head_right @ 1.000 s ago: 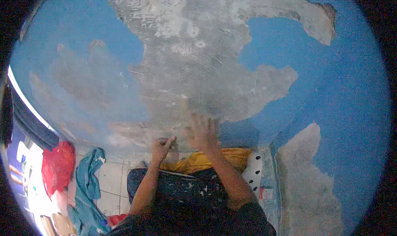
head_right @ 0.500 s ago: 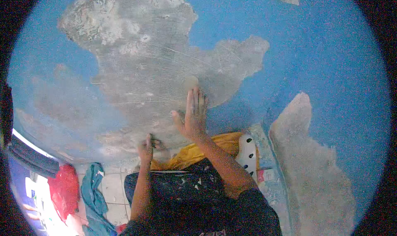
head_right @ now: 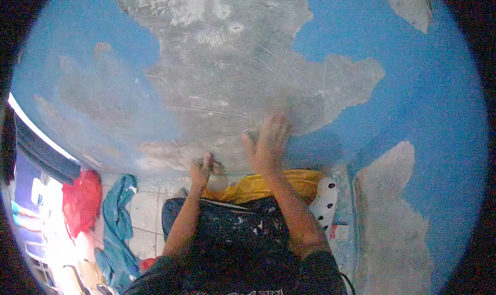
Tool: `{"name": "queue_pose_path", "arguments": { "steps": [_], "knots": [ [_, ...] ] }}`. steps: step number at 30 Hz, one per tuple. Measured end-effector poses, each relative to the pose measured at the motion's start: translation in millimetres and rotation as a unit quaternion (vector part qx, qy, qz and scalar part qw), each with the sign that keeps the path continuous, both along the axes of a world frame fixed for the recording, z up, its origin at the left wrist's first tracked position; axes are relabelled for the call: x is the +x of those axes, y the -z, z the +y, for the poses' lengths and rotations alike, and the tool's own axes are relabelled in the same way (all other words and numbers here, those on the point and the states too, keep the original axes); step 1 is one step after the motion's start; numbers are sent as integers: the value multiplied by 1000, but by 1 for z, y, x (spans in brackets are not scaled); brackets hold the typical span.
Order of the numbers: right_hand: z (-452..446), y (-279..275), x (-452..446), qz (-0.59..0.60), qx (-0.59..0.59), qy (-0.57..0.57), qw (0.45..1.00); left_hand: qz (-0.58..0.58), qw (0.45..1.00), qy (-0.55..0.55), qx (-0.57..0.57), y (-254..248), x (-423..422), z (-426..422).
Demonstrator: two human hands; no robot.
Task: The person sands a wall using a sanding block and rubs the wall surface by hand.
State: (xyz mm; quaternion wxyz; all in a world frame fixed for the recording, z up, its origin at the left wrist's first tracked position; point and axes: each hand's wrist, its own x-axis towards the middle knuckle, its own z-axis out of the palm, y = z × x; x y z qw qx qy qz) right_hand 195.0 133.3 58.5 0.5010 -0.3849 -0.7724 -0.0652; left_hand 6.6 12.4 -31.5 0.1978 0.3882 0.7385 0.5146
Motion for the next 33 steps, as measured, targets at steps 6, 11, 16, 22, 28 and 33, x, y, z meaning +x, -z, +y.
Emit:
{"name": "queue_pose_path", "arguments": {
  "steps": [6,11,16,22,28,33],
  "knots": [
    [-5,36,-7,-256,-166,-223,926,-67,997,-23,-3,-14,12,-3],
    [-1,10,-4,-56,59,-27,996,33,999,-18,-35,-23,7,-8],
    [-12,32,-11,-284,-141,-170,933,-16,998,-6,-56,-14,6,-2],
    [-2,2,-4,-60,11,-42,997,2,1000,-11,-21,-14,2,-7],
    [-19,38,-15,-280,-146,-192,929,57,996,10,-66,-20,5,-3],
    [-12,4,-7,-116,-39,-93,988,42,999,-2,-20,-5,1,-5]
  ]
}}
